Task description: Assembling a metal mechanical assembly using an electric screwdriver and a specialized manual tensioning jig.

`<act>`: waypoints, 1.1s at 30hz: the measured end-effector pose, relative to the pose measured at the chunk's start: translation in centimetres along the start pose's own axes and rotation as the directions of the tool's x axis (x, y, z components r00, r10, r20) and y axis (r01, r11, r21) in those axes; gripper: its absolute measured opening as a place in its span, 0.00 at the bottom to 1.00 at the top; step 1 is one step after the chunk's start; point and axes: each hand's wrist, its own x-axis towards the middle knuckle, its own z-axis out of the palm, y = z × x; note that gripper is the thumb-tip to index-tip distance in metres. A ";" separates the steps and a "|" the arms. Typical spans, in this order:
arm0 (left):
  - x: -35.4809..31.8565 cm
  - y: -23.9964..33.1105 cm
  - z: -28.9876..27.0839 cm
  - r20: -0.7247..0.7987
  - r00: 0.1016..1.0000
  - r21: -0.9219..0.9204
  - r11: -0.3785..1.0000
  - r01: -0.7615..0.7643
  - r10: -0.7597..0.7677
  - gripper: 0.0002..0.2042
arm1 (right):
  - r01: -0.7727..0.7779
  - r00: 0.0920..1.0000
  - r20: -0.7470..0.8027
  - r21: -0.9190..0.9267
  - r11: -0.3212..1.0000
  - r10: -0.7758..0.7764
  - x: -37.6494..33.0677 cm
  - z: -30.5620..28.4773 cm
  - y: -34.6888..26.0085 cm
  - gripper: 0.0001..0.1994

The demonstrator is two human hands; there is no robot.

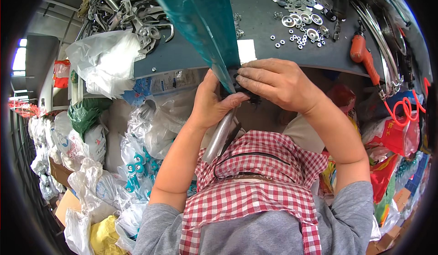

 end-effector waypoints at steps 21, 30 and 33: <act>0.3 -0.2 -0.2 0.047 0.992 0.106 0.987 -0.117 0.113 0.28 | -0.322 0.927 0.215 0.041 0.946 0.306 -1.1 0.3 -3.4 0.17; -0.9 1.3 1.0 -0.079 0.997 0.259 0.966 0.008 0.013 0.29 | -0.299 0.950 0.122 0.075 0.951 0.289 -1.5 1.0 -2.8 0.15; -1.3 0.6 1.2 -0.214 0.972 0.074 0.991 0.113 -0.095 0.29 | -0.319 0.939 -0.046 0.251 0.914 0.341 -1.9 -0.9 -2.3 0.16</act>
